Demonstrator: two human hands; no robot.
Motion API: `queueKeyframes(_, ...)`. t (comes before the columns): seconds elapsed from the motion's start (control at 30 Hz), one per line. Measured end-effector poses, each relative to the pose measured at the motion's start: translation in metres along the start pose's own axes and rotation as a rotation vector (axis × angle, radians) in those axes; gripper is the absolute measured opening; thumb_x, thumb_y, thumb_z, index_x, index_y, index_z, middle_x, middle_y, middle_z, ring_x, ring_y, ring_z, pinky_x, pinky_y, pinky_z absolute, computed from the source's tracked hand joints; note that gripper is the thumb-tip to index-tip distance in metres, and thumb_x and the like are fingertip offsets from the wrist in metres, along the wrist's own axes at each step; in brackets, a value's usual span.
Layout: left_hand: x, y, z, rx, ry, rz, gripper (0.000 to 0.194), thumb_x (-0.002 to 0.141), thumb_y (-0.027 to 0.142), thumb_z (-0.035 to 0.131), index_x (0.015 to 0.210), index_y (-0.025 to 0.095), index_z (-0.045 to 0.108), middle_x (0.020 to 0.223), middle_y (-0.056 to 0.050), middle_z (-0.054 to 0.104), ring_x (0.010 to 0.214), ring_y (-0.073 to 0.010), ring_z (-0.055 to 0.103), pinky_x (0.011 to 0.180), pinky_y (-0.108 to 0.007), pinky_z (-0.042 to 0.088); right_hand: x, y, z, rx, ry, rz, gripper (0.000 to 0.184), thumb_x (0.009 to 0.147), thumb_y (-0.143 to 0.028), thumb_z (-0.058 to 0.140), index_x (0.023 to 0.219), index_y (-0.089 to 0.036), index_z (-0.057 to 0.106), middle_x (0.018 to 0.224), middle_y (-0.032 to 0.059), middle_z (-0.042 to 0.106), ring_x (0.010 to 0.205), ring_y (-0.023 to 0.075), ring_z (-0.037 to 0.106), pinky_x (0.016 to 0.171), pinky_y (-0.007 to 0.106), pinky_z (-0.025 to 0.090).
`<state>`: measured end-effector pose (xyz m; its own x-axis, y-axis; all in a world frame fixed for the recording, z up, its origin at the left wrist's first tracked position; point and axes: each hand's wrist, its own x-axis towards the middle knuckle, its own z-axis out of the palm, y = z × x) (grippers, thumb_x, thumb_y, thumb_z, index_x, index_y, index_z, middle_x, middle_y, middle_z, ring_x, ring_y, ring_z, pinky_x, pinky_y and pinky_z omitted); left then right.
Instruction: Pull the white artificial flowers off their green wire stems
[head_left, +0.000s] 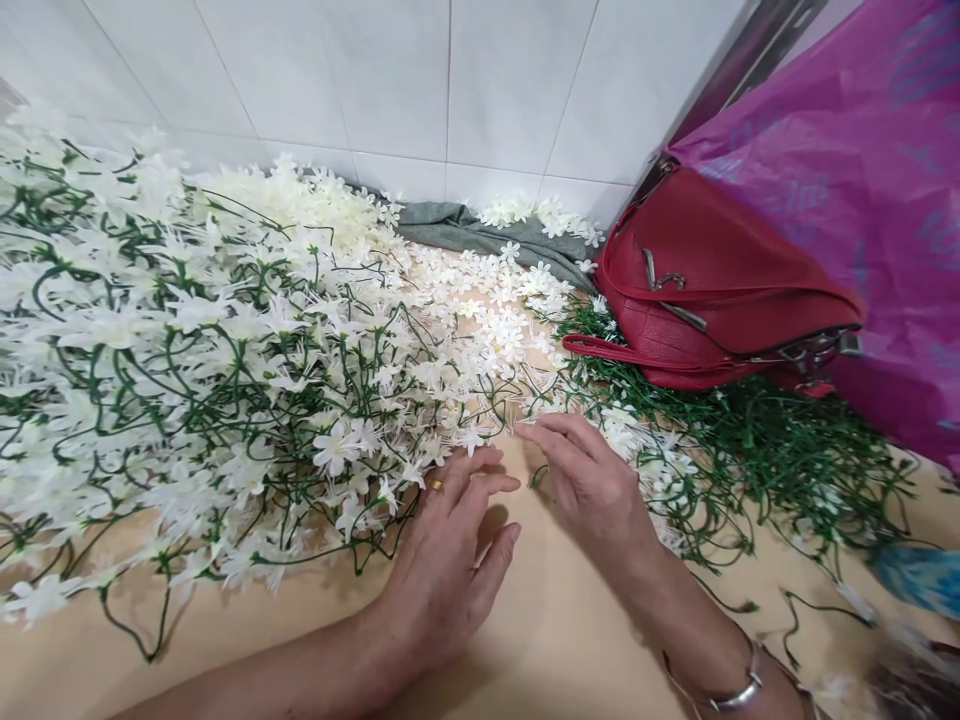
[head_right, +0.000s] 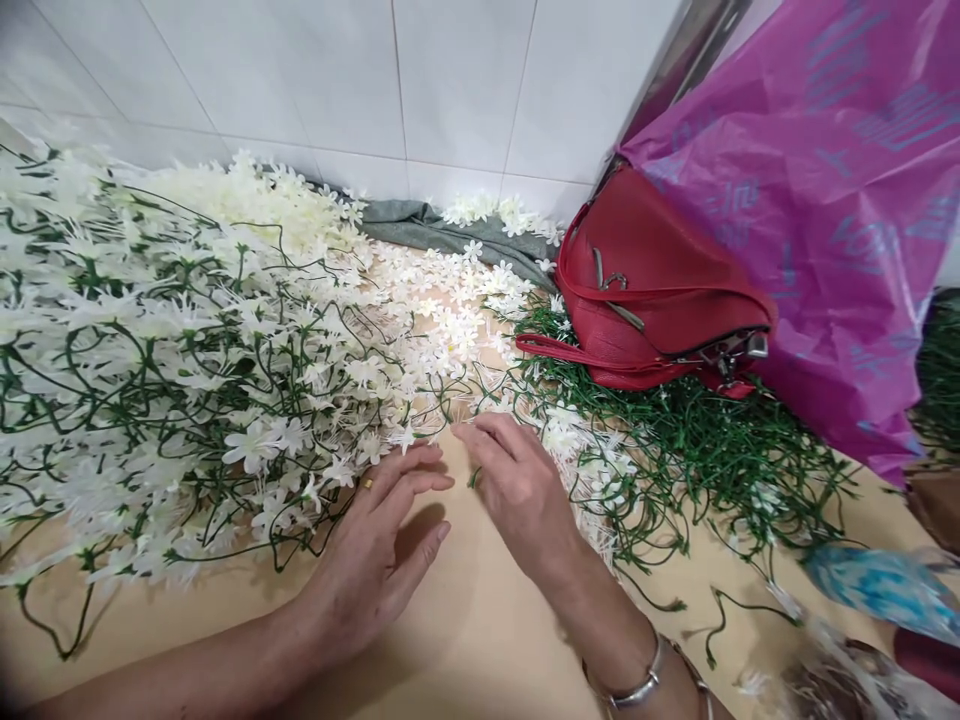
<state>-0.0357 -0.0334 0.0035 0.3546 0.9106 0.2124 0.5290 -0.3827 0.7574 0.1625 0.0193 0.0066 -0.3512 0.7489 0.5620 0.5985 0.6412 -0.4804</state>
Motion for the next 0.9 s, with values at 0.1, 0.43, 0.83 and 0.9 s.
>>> queueKeyframes(0.1, 0.000, -0.001, 0.000, -0.010, -0.008, 0.030, 0.033, 0.097, 0.010, 0.054, 0.127, 0.024, 0.052, 0.141, -0.013, 0.056, 0.137, -0.0284, 0.052, 0.113, -0.053, 0.045, 0.001, 0.002, -0.001, -0.050, 0.052, 0.081, 0.044, 0.097, 0.003, 0.048, 0.126, -0.023, 0.068, 0.110, 0.0087, 0.067, 0.099, 0.0191, 0.067, 0.086, 0.032, 0.055)
queueKeyframes(0.43, 0.001, -0.002, 0.003, 0.020, -0.025, 0.101, 0.035, 0.096, 0.010, 0.055, 0.128, 0.024, 0.051, 0.138, -0.011, 0.062, 0.136, -0.0283, 0.054, 0.116, -0.055, 0.042, 0.003, 0.020, -0.011, -0.261, 0.118, 0.279, 0.018, 0.098, -0.019, 0.061, 0.112, -0.018, 0.072, 0.104, 0.0120, 0.071, 0.092, 0.0277, 0.070, 0.083, 0.043, 0.055)
queueKeyframes(0.83, 0.004, -0.004, 0.002, -0.267, 0.095, 0.012, 0.013, 0.104, 0.013, 0.047, 0.103, 0.024, 0.054, 0.112, -0.006, 0.062, 0.114, -0.0189, 0.058, 0.099, -0.033, 0.045, -0.001, -0.008, 0.003, 0.315, 0.014, 0.423, 0.009, 0.094, -0.020, 0.068, 0.088, -0.024, 0.074, 0.086, 0.0005, 0.072, 0.077, 0.0169, 0.065, 0.068, 0.029, 0.047)
queueKeyframes(0.9, 0.004, -0.004, 0.001, -0.298, 0.090, 0.000, 0.011, 0.104, 0.015, 0.048, 0.100, 0.023, 0.054, 0.103, -0.004, 0.062, 0.104, -0.0179, 0.059, 0.094, -0.031, 0.045, 0.000, -0.008, 0.002, 0.371, 0.081, 0.514, 0.007, 0.092, -0.022, 0.070, 0.087, -0.024, 0.074, 0.085, 0.0001, 0.072, 0.074, 0.0164, 0.062, 0.066, 0.029, 0.046)
